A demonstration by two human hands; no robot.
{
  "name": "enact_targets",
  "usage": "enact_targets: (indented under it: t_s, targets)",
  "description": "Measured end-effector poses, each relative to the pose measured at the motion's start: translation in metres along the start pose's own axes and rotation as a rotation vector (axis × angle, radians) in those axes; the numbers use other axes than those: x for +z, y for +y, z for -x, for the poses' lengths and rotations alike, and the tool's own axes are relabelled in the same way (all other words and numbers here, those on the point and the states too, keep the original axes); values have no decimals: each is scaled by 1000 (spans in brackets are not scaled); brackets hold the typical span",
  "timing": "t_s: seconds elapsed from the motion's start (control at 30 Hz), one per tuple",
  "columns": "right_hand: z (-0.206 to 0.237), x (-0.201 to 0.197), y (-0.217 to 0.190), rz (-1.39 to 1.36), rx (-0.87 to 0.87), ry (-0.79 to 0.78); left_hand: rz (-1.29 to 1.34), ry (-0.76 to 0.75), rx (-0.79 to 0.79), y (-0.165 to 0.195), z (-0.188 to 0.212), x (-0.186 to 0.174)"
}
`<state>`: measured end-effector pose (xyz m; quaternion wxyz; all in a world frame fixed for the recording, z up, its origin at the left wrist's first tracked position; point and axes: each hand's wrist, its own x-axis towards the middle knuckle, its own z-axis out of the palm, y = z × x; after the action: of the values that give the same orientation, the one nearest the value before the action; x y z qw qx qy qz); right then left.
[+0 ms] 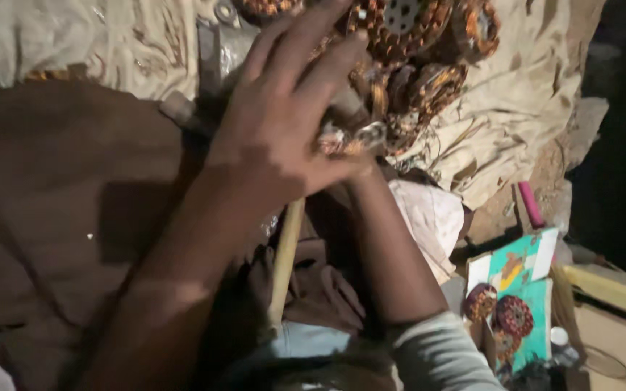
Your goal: The person sits on the ground and disassembles copper-wound motor armatures, using pliers to pry components and a hammer to drive parts out of the windings. They fit a metal cylinder over each armature and hammer it to press the bearing free, setting processed pieces aside on the cloth.
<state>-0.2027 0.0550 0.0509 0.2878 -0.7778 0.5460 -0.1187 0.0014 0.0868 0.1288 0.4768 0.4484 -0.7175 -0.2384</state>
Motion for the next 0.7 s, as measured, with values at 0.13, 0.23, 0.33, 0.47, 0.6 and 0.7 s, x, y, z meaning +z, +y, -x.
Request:
enact_targets:
  t_s: [0.13,0.23,0.33,0.47,0.6,0.7]
  targets:
    - [-6,24,34,-20,22,-52,-58,-24,-83,-16,-6,21]
    - [-5,30,45,-33,55,-86,182,27,-83,-25,-3,20]
    - [-13,35,52,-47,61,-97,389,57,-84,-35,-4,15]
    - [-34,32,56,-95,43,-95,120,70,-41,-39,-3,11]
    - [-29,0,42,-133,146,-134,94,10,-166,-31,-3,8]
    - [-1,-36,25,1,-76,159,39,30,-121,-26,-9,8]
